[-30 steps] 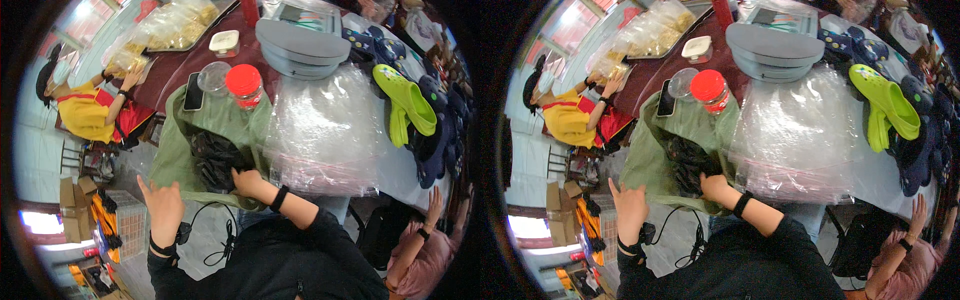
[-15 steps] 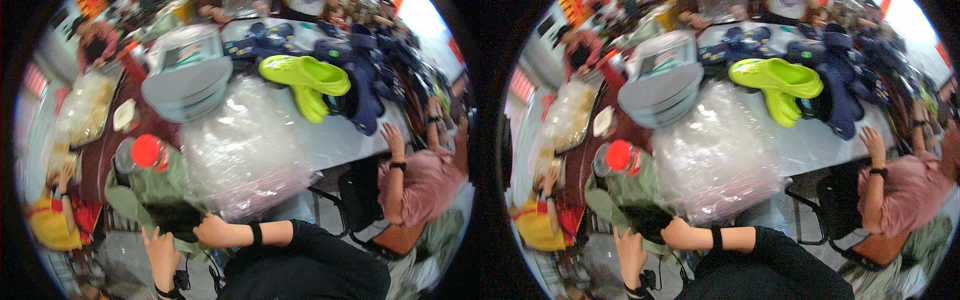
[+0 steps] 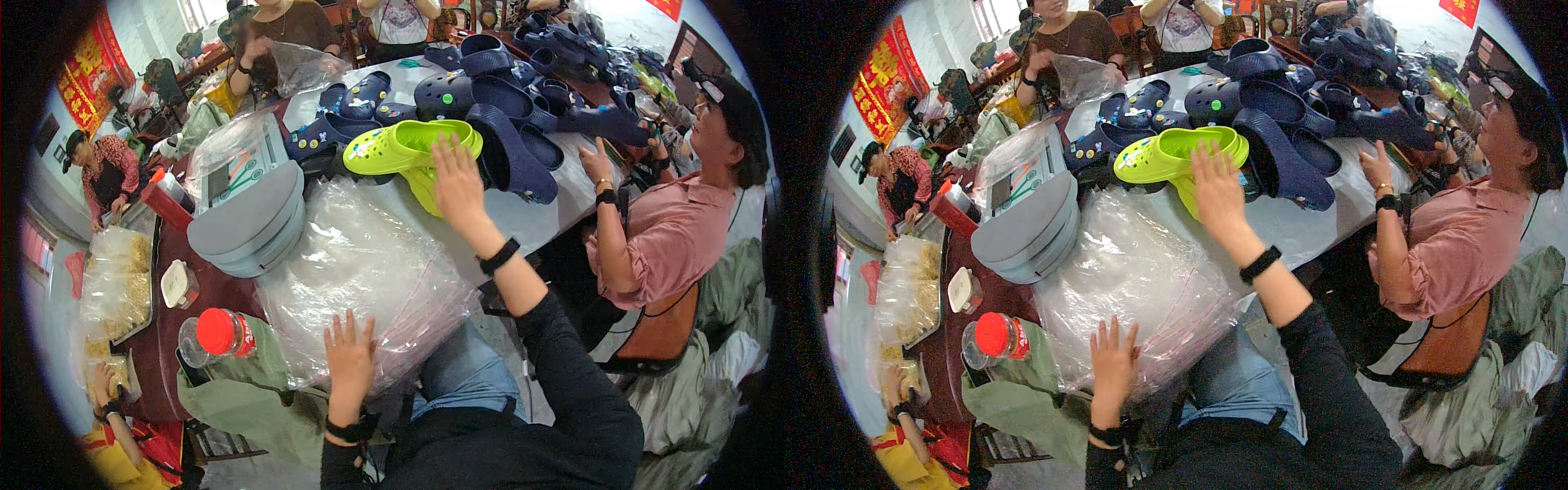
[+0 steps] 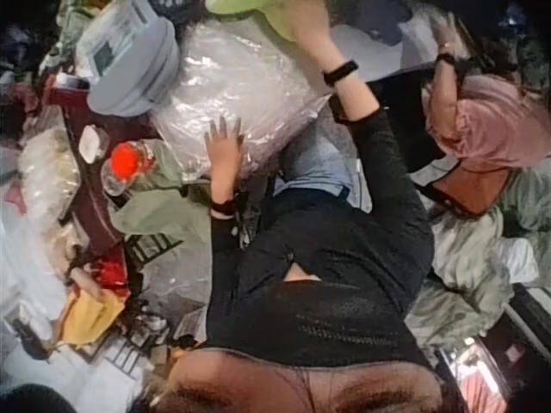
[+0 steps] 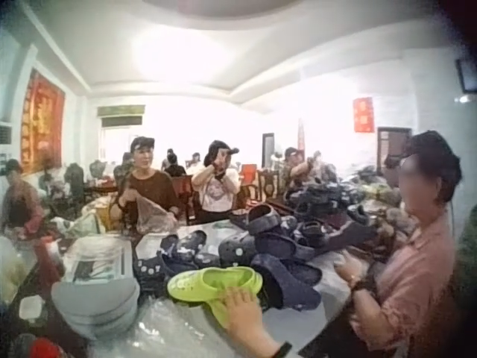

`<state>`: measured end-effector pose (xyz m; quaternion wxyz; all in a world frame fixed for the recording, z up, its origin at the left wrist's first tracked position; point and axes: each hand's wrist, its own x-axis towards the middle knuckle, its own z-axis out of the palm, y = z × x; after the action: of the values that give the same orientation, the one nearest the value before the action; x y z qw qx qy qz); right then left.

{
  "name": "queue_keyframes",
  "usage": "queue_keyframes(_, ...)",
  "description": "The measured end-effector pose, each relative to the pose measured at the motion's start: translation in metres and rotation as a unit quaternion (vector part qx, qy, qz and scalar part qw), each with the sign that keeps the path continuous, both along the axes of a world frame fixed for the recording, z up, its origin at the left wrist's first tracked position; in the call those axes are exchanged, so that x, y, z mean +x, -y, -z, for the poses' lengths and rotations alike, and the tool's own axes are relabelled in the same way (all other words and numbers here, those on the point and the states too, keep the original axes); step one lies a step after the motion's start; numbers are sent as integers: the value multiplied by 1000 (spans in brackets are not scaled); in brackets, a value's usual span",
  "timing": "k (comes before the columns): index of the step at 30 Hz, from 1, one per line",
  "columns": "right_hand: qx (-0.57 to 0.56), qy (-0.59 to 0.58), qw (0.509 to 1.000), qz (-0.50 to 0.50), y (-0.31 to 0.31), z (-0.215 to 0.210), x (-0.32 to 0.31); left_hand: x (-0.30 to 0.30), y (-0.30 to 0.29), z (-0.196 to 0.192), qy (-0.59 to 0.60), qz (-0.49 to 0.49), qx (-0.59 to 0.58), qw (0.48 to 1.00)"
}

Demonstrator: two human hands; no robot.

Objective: Packing shoes into plastic bags at a manufacturing station.

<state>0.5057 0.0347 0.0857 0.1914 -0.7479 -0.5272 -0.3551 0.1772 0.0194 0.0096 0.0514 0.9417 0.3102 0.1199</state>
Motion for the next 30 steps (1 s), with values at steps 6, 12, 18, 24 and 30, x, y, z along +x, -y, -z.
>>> queue_keyframes(6, -69, 121, 989, 57, -9, 22, 42, 11, 0, 34, -45, -24, -26, 998)
queue_keyframes(12, -134, 104, 985, 8, -4, 11, 20, 3, -12, 40, -3, -5, -53, 999)
queue_keyframes(18, 6, 10, 999, -48, 40, -24, -17, -2, -30, 48, 58, 22, -155, 986)
queue_keyframes(24, 1, -335, 924, -184, 110, -54, -42, -5, -34, 27, -64, 20, -69, 995)
queue_keyframes(30, -159, -766, 548, -297, 187, -38, -27, -12, -55, 24, -7, 62, -186, 981)
